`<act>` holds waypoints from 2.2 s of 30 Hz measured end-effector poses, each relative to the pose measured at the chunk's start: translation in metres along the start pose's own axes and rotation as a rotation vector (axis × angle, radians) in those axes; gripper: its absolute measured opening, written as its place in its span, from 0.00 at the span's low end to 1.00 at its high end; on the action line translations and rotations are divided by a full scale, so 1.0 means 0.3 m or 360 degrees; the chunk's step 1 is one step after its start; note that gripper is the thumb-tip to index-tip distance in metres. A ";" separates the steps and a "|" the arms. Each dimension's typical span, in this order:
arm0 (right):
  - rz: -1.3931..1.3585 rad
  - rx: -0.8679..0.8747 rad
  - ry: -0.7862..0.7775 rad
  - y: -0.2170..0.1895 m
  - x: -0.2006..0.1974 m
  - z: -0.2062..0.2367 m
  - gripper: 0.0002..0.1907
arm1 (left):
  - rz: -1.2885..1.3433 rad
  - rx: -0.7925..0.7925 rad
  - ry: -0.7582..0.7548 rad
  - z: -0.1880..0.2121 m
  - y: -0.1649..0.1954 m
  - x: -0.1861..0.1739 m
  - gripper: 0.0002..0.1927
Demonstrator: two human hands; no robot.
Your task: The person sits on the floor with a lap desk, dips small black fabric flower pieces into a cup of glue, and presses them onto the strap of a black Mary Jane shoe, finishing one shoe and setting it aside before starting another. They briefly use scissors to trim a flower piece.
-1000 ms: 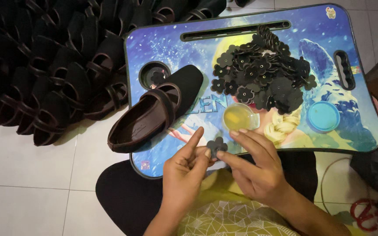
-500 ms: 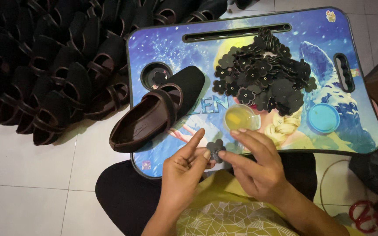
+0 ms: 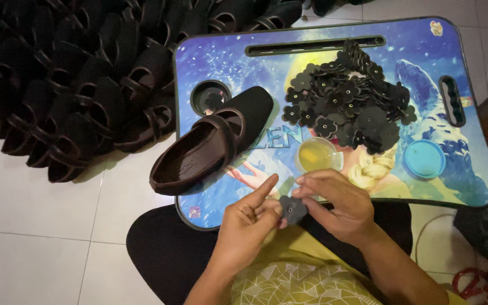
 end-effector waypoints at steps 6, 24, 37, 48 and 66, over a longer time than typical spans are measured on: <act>-0.0064 -0.0017 -0.0067 -0.022 0.038 -0.011 0.23 | -0.0174 -0.0156 -0.0041 -0.007 0.000 -0.013 0.34; -0.1158 0.0984 0.0264 0.108 0.124 -0.076 0.21 | -0.2530 0.0827 0.1042 0.040 0.459 -0.094 0.10; -0.1229 0.1058 -0.0010 0.028 0.320 -0.160 0.21 | -0.1229 0.0004 0.0799 0.189 0.459 -0.246 0.15; -0.0915 0.1014 -0.0015 -0.072 0.384 -0.202 0.17 | -0.1095 0.0491 0.0852 0.299 0.405 -0.328 0.30; -0.0723 0.1054 0.0014 -0.139 0.395 -0.187 0.17 | -0.1390 0.0603 0.0988 0.346 0.442 -0.264 0.13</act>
Point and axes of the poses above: each hand's wrist, its own z-axis away from the middle knuckle, its own x-axis out of the palm, y = z × x, the point moved 7 cm from there along -z, towards the middle knuckle, and after that the axes turned 6 degrees about -y, right-handed, at the moved point
